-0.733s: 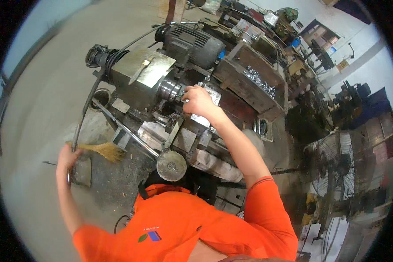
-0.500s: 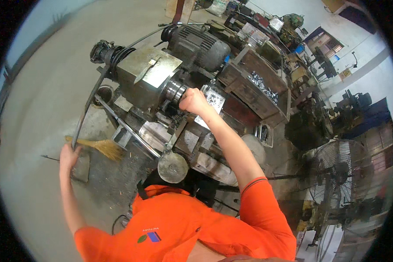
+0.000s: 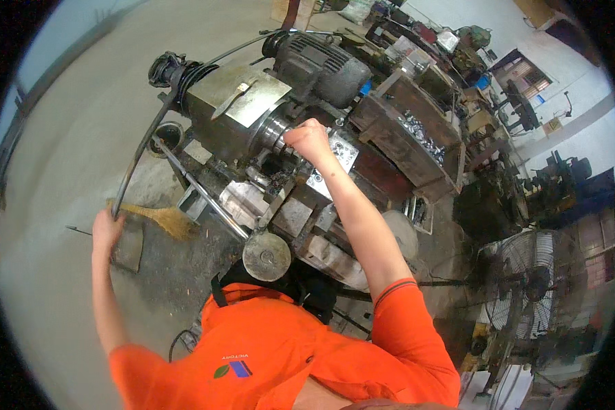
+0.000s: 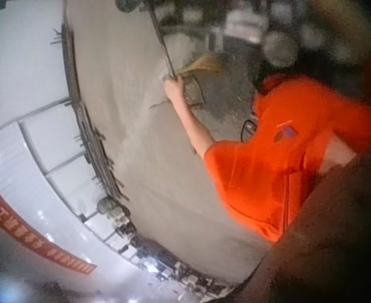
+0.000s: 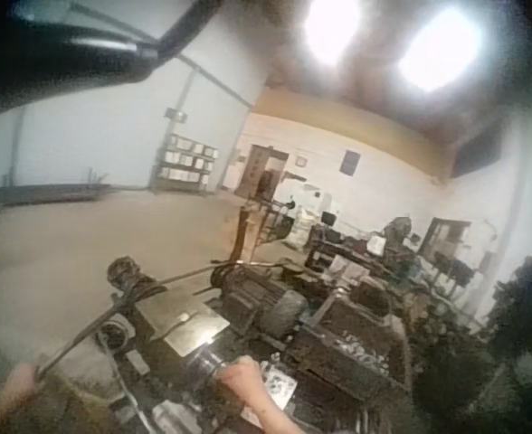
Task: The person operates a metal lathe, repeatedly loading small metal parts into the chuck, engaging the machine, and removing the finished parts. They place the processed parts into a nearby container.
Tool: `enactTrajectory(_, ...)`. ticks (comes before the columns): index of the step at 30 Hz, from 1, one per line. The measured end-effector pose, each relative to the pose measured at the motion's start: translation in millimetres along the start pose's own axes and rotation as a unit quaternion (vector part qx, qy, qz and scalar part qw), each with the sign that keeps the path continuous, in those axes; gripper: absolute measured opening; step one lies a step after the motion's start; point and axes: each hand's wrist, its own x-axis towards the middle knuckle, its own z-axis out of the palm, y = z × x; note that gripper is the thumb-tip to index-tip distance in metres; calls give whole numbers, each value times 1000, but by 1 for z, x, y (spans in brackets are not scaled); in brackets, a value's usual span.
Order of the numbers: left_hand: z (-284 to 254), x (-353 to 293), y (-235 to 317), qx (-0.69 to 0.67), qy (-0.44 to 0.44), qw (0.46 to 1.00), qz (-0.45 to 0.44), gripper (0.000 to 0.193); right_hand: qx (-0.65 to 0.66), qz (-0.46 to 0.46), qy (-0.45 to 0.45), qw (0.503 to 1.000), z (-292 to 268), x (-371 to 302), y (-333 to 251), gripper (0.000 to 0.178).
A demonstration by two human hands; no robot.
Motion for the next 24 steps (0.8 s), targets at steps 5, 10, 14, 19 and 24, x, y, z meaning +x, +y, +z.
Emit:
enactTrajectory(5,5,20,-4,46,-29,999,-2,30,123,115,35,985,10,10,20,25)
enactTrajectory(10,-3,47,-46,162,34,986,32,24,128,114,23,985,6,-9,9,25)
enactTrajectory(14,-10,137,-153,261,143,941,158,14,122,124,46,984,8,-12,-4,23)
enactTrajectory(19,-18,155,-132,279,102,949,109,11,83,136,57,986,2,-17,-7,23)
enactTrajectory(24,-16,163,-86,148,66,987,-3,25,53,-6,120,991,-17,-45,-3,23)
